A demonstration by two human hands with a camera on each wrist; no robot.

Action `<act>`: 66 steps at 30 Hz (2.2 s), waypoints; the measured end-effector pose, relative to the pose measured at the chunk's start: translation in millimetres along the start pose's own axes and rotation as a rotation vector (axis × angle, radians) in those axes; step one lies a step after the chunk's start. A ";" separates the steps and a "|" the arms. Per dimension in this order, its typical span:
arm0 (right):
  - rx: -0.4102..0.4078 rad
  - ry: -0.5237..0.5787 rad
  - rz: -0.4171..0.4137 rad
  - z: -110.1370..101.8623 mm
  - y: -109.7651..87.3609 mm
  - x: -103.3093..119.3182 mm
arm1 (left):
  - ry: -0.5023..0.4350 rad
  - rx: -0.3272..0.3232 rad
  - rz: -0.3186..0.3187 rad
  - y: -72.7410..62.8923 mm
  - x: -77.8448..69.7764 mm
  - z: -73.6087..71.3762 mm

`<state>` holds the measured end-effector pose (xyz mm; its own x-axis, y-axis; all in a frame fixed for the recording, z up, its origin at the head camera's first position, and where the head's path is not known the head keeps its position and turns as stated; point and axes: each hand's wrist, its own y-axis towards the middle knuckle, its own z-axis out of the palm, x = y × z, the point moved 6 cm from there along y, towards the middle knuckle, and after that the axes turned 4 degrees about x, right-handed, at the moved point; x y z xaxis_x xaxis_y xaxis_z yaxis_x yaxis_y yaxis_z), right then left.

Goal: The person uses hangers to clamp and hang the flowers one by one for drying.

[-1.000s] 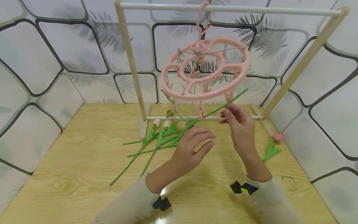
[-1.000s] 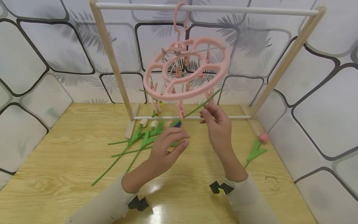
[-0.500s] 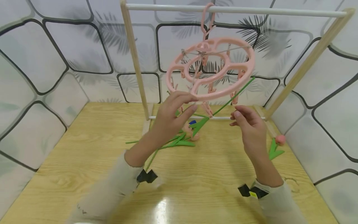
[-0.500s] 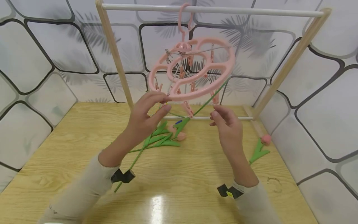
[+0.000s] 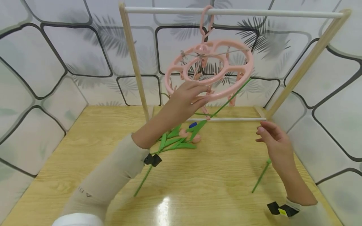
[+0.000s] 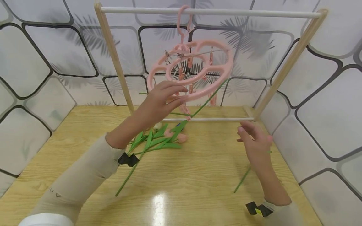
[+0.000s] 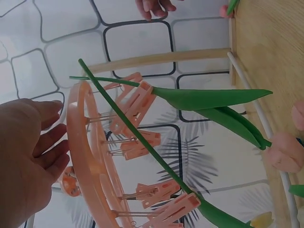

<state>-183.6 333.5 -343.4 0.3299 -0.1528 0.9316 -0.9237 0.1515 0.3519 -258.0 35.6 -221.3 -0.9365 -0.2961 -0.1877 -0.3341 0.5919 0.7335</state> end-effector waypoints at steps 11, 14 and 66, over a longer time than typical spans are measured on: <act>0.023 -0.366 0.163 -81.9 -6.5 -43.6 | -0.011 0.089 0.004 14.3 2.3 11.0; 0.059 -0.410 0.216 -95.4 -12.9 -57.2 | -0.051 0.108 0.012 17.0 1.8 14.3; 0.471 -0.751 0.365 -83.4 -42.6 -120.0 | -0.109 0.116 -0.036 8.6 8.4 14.6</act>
<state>-167.6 426.8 -462.6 -0.0539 -0.7846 0.6176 -0.9823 -0.0693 -0.1738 -270.3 49.1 -226.1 -0.9278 -0.2392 -0.2864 -0.3714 0.6669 0.6460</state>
